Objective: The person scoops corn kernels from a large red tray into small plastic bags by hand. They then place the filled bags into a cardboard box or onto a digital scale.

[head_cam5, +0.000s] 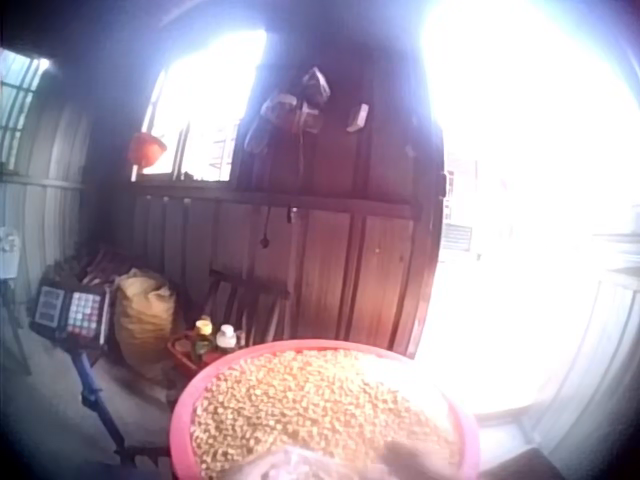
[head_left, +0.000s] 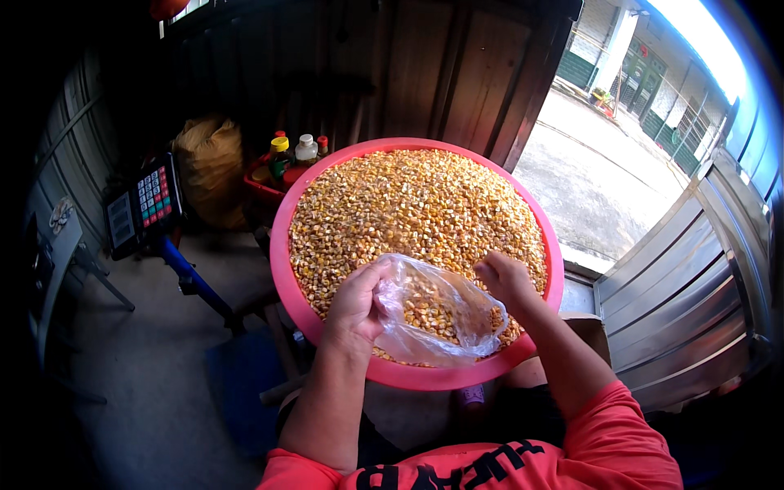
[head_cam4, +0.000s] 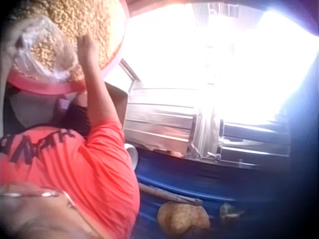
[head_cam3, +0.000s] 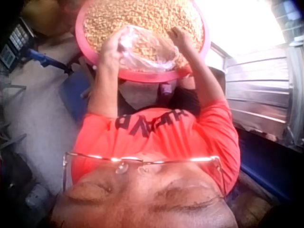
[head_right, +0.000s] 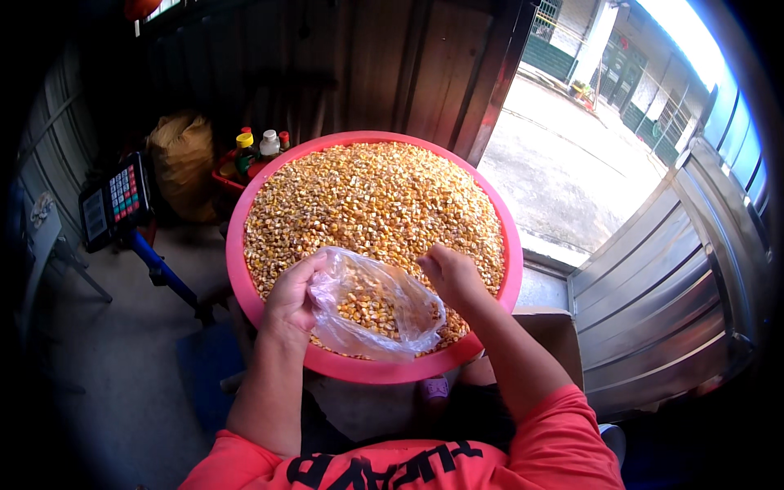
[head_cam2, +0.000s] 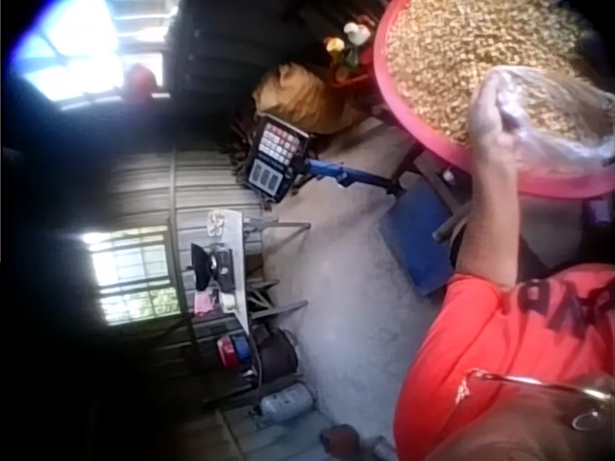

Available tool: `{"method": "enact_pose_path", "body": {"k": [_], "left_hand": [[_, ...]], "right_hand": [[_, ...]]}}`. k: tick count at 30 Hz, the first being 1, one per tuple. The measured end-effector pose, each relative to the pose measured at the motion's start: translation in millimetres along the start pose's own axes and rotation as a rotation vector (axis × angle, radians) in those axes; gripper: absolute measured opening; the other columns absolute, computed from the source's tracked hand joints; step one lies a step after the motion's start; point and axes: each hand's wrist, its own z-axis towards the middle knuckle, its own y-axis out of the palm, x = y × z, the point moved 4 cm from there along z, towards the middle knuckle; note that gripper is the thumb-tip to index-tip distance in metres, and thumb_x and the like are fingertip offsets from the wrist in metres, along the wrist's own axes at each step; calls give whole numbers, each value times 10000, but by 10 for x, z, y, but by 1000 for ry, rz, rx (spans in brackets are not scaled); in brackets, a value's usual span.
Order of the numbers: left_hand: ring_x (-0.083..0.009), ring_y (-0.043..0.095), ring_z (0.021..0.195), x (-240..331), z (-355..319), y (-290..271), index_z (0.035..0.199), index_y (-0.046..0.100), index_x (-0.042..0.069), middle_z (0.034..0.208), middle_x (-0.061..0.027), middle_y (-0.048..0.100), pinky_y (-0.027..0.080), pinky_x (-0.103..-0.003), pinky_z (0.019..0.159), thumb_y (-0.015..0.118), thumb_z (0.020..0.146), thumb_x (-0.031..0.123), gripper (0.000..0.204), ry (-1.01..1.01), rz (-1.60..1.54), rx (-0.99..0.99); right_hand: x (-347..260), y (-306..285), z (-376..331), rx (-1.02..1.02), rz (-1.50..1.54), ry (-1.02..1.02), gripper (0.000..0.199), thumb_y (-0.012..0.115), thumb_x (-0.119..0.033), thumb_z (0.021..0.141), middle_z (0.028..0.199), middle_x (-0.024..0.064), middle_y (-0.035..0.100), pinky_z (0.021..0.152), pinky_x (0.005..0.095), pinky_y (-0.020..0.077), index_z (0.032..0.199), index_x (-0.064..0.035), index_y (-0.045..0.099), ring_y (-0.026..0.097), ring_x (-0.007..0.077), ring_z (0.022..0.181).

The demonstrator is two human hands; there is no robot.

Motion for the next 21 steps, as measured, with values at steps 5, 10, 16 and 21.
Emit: {"method": "enact_pose_path", "body": {"k": [5,10,16,21], "left_hand": [[-109,570,645,12,-41,16,967,579,-2,800,-46,597,481,-244,559,535,857,65,137,2,0,8],[-121,579,646,12,-17,-26,978,578,-6,805,-57,605,489,-251,556,525,861,70,149,-20,-17,-63],[-108,562,602,57,-38,15,940,583,4,749,-39,589,478,-244,521,524,863,74,120,19,5,39],[-104,562,612,60,-53,17,920,589,7,750,-32,586,477,-239,527,524,855,57,105,18,16,8]], "right_hand": [[-789,-198,263,-28,92,-175,237,604,-237,846,638,174,555,531,396,443,766,-25,535,567,329,577],[-1135,254,195,-338,-120,-297,214,551,-245,863,724,181,577,595,435,461,868,-31,542,579,367,667],[-1070,282,96,-261,152,-479,151,581,-141,836,798,156,594,641,391,494,936,-29,589,609,329,709],[-635,-68,156,-51,110,-190,105,605,-131,803,782,139,589,640,385,470,846,-39,579,594,309,732]]}}
